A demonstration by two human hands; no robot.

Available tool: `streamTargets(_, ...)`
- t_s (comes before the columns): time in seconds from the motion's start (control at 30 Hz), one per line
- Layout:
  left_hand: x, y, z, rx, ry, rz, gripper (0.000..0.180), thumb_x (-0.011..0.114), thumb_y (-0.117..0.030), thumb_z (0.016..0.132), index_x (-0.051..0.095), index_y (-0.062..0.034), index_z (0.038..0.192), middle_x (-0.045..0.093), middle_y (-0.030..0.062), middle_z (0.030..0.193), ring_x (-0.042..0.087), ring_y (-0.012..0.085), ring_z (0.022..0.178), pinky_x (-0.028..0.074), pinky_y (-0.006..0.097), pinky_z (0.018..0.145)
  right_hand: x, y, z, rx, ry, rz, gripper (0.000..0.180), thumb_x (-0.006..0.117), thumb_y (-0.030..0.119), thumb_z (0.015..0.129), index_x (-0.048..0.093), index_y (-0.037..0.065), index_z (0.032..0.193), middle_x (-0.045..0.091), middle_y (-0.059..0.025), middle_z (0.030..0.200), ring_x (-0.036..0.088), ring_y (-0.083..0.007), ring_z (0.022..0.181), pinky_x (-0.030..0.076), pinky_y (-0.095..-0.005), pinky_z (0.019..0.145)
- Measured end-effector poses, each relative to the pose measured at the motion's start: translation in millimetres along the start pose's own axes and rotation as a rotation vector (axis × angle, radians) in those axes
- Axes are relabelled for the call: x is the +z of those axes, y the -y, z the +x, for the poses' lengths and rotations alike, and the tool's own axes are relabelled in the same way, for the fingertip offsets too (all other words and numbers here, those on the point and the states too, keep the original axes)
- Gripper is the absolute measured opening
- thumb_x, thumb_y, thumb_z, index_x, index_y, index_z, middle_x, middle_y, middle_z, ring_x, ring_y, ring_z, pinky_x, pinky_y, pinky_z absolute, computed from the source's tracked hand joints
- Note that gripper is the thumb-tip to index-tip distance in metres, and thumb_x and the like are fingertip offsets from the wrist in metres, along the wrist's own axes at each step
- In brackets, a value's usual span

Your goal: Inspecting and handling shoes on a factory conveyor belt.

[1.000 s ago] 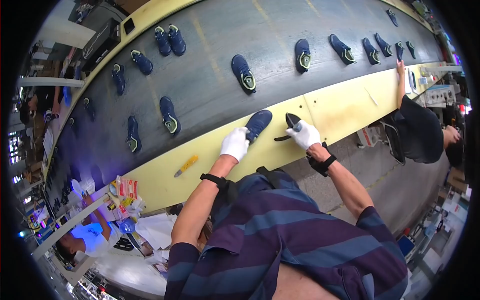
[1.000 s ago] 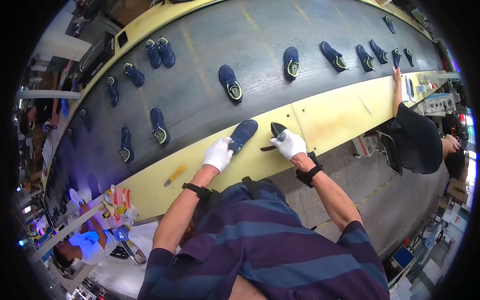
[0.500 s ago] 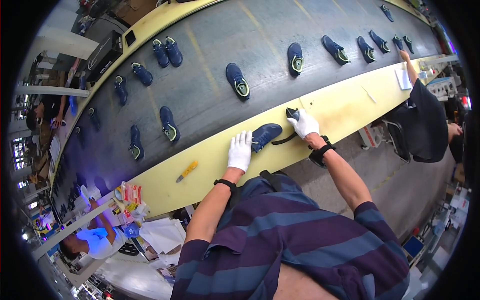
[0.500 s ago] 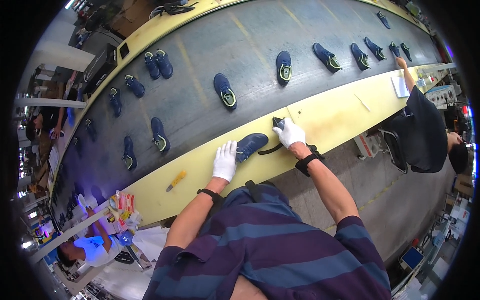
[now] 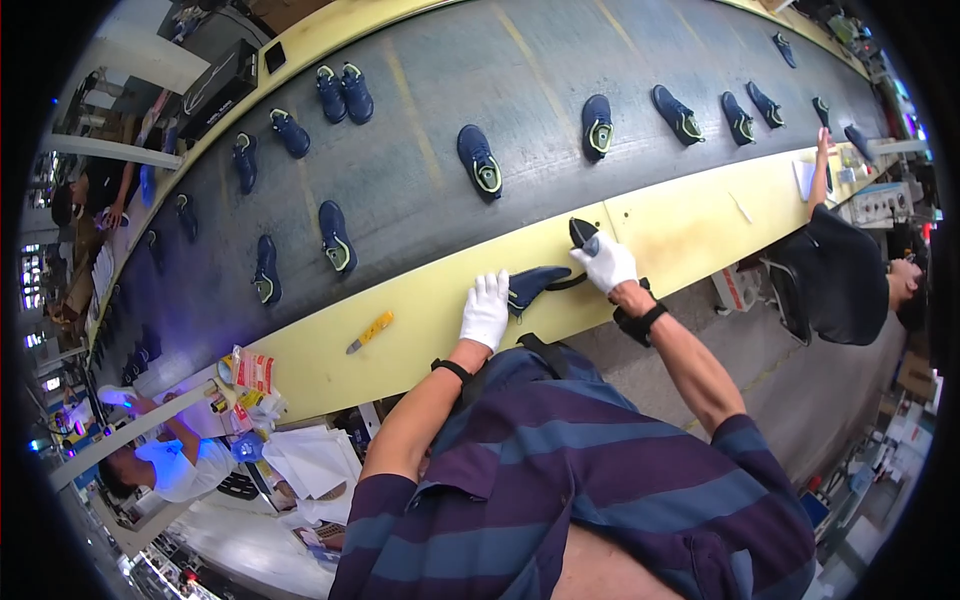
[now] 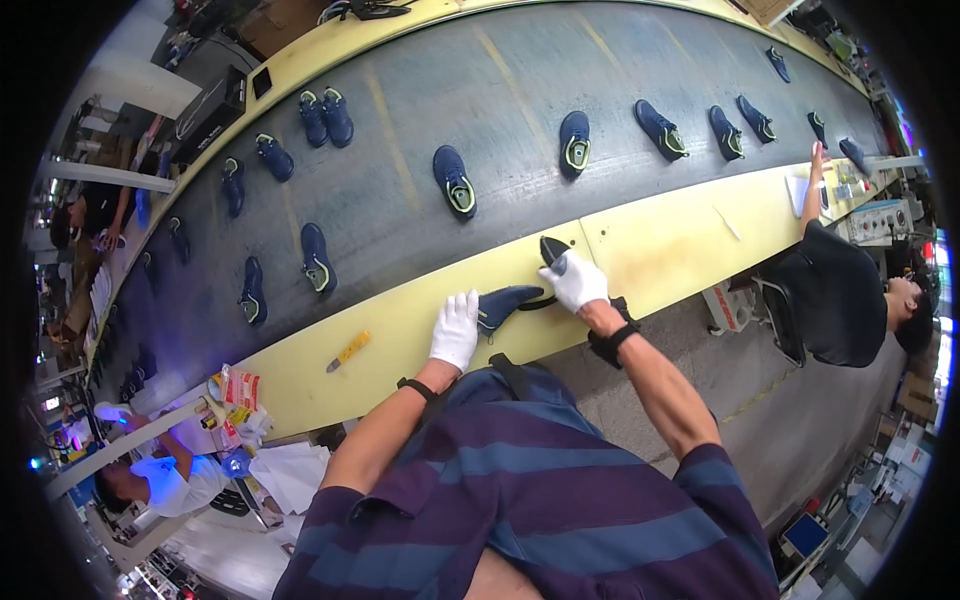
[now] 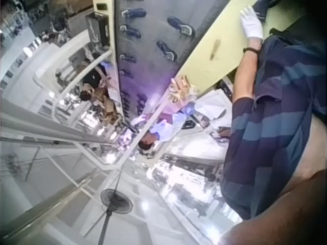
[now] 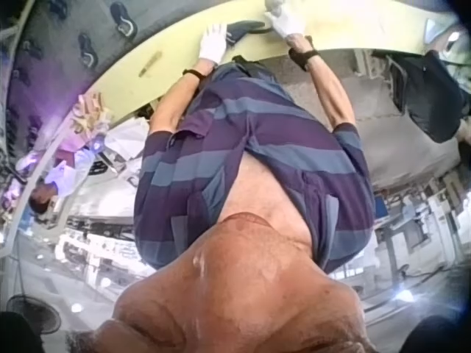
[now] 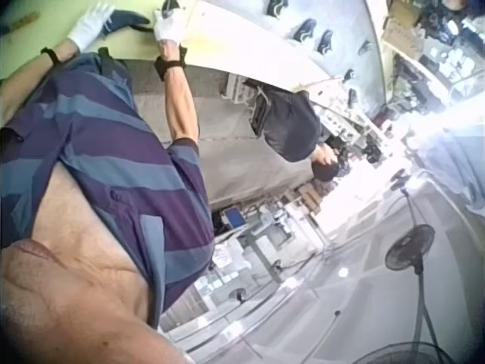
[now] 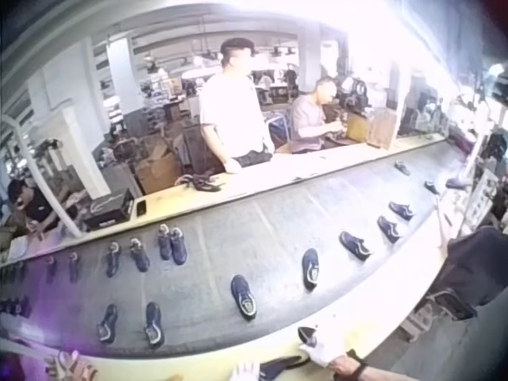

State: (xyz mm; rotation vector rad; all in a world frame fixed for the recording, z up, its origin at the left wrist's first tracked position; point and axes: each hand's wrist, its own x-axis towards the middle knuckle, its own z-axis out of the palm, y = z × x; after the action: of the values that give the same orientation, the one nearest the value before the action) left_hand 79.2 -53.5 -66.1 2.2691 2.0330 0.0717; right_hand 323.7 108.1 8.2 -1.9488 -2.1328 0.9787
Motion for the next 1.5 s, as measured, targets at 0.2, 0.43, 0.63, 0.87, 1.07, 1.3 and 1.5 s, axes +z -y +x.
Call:
streamTargets(0.2,-19,-8,9,-0.124,-0.002,-0.187,0.067,0.071,-0.022,0.09,0.048,0.0031,0.147,0.059,0.0172,0.125,0.06,0.0331,0.117,0.053,0.043,0.093,-1,94,-65,-0.217,0.086,-0.027,0.039,0.083,0.045,0.088,0.068,0.009,0.095,0.075,-0.016,0.084,0.075,-0.0367,0.081,0.059,-0.047,0.073)
streamTargets(0.43,8,-7,9,-0.22,0.026,-0.08,0.056,0.061,-0.013,0.093,0.05,0.0033,0.144,0.063,0.018,0.119,0.063,0.0321,0.112,0.052,0.044,0.093,40,88,-60,-0.128,0.152,-0.061,0.045,0.082,0.049,0.088,0.067,0.007,0.095,0.076,-0.0176,0.086,0.075,-0.041,0.086,0.058,-0.0507,0.076)
streamTargets(0.63,-30,-7,24,-0.268,0.305,-0.064,0.105,0.089,-0.04,0.074,0.038,0.0021,0.155,0.062,0.0146,0.128,0.062,0.0281,0.117,0.049,0.04,0.098,11,43,-7,0.097,-0.04,-0.049,0.048,0.081,0.047,0.089,0.072,0.002,0.105,0.077,-0.0226,0.097,0.075,-0.0422,0.095,0.058,-0.0463,0.083)
streamTargets(0.87,-57,35,18,-0.72,0.61,-1.288,0.043,0.08,-0.044,0.088,0.069,-0.0029,0.096,0.069,0.0116,0.078,0.072,0.0276,0.069,0.061,0.04,0.069,20,-60,67,0.17,-0.142,-0.04,0.048,0.071,0.049,0.097,0.06,0.005,0.116,0.076,-0.0253,0.105,0.072,-0.048,0.103,0.055,-0.0537,0.088)
streamTargets(1.07,-123,176,-42,-0.868,0.147,-1.802,0.034,0.077,-0.043,0.091,0.068,-0.0095,0.088,0.063,-0.0001,0.073,0.063,0.0114,0.064,0.054,0.03,0.055,18,-42,66,0.131,-0.219,-0.224,0.046,0.07,0.051,0.099,0.061,0.008,0.113,0.074,-0.0242,0.099,0.07,-0.0499,0.097,0.054,-0.0554,0.083)
streamTargets(1.3,-111,394,-74,-1.24,-0.196,-1.552,0.06,0.084,-0.041,0.085,0.063,-0.0008,0.126,0.069,0.0141,0.109,0.073,0.0221,0.084,0.065,0.033,0.062,16,-54,60,0.106,-0.32,-0.134,0.037,0.075,0.039,0.097,0.063,0.004,0.099,0.071,-0.0169,0.084,0.068,-0.0392,0.078,0.054,-0.0473,0.077)
streamTargets(1.5,-26,508,-120,-1.228,-0.031,-1.077,0.066,0.075,-0.043,0.089,0.06,-0.0029,0.14,0.068,0.0158,0.134,0.073,0.0342,0.103,0.057,0.057,0.094,33,-39,90,0.138,-0.179,-0.09,0.042,0.075,0.044,0.097,0.065,0.004,0.107,0.074,-0.0187,0.092,0.071,-0.04,0.087,0.055,-0.0477,0.081)
